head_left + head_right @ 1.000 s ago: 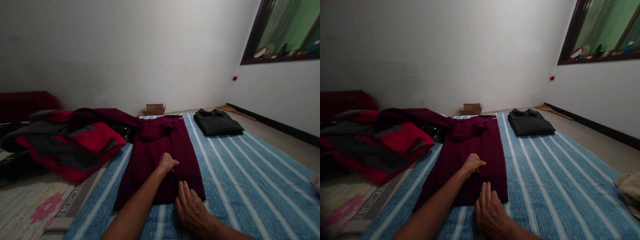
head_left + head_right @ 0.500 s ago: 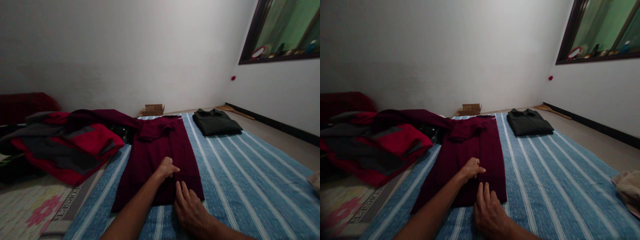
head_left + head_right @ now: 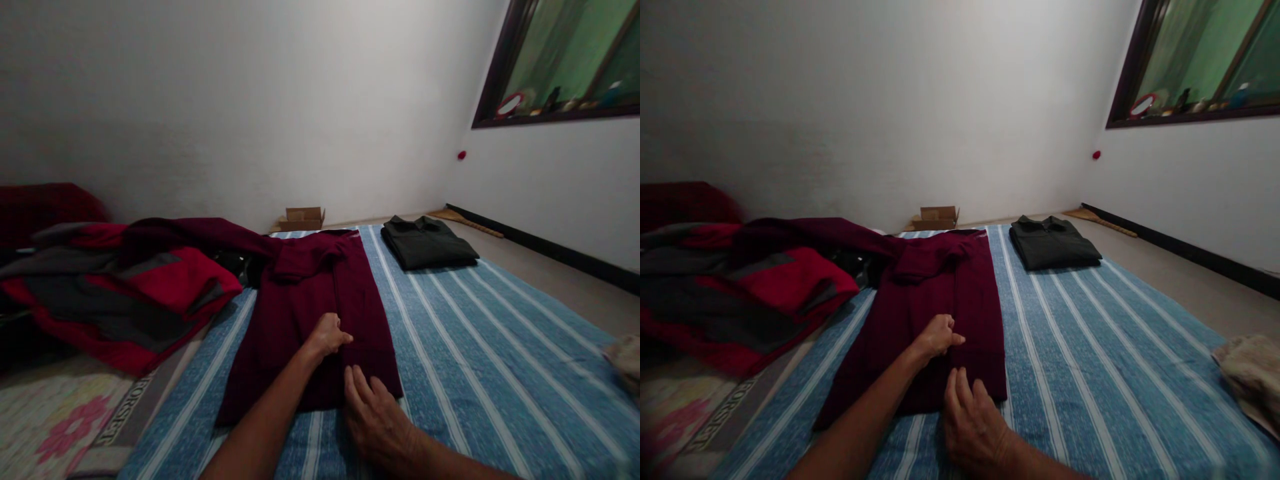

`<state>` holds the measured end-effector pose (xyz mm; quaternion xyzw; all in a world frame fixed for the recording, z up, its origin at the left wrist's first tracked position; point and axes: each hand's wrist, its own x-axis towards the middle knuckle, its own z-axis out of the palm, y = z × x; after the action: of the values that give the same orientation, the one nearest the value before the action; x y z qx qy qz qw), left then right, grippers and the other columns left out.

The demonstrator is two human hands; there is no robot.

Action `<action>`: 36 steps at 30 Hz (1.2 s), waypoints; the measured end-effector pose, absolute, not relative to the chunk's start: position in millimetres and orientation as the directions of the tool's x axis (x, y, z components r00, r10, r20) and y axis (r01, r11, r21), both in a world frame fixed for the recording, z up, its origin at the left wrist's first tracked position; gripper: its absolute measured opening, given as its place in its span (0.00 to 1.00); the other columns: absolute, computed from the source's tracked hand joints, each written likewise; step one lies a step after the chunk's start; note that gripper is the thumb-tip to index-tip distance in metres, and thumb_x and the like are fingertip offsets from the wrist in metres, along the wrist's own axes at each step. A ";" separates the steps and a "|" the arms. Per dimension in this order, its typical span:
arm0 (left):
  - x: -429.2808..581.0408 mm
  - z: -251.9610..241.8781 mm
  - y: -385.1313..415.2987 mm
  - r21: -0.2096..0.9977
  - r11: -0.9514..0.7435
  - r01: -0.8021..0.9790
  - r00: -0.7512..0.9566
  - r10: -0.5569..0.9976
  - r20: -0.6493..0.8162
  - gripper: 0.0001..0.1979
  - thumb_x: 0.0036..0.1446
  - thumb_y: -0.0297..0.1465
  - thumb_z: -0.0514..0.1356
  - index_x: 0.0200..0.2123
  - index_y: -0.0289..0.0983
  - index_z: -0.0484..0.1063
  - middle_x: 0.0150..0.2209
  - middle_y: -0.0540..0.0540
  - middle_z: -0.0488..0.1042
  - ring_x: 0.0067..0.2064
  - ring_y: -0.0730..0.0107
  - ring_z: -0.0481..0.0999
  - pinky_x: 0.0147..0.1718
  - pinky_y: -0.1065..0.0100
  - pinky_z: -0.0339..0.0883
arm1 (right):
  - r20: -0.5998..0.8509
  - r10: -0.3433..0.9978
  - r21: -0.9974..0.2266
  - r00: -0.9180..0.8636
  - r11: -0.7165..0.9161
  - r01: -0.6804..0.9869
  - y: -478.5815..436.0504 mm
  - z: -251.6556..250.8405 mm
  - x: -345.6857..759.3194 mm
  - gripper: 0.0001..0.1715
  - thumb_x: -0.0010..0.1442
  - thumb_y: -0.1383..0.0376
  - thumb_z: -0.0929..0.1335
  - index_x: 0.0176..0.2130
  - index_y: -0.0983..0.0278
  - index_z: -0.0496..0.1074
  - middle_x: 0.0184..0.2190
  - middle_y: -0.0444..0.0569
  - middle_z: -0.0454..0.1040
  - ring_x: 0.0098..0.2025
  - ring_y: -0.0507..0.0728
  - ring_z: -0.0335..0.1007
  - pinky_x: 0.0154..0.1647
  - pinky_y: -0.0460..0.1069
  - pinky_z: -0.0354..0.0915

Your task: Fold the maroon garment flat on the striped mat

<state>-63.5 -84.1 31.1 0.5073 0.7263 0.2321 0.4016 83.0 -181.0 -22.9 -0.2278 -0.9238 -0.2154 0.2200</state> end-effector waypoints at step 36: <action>-44.2 36.2 -111.5 0.175 0.124 0.977 -0.126 0.992 -0.001 0.11 0.61 0.29 0.49 0.47 0.34 0.58 0.37 0.38 0.77 0.40 0.56 0.77 0.35 0.63 0.65 | 0.471 0.246 0.366 -0.847 0.820 0.441 -179.9 -4.0 82.8 0.15 0.56 0.71 0.60 0.39 0.75 0.72 0.42 0.69 0.73 0.45 0.69 0.69 0.35 0.57 0.65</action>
<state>-44.2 -111.5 36.2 0.6586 0.7474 0.0654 0.0583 82.8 -179.9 -4.0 -0.1842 -0.9314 -0.2369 0.2059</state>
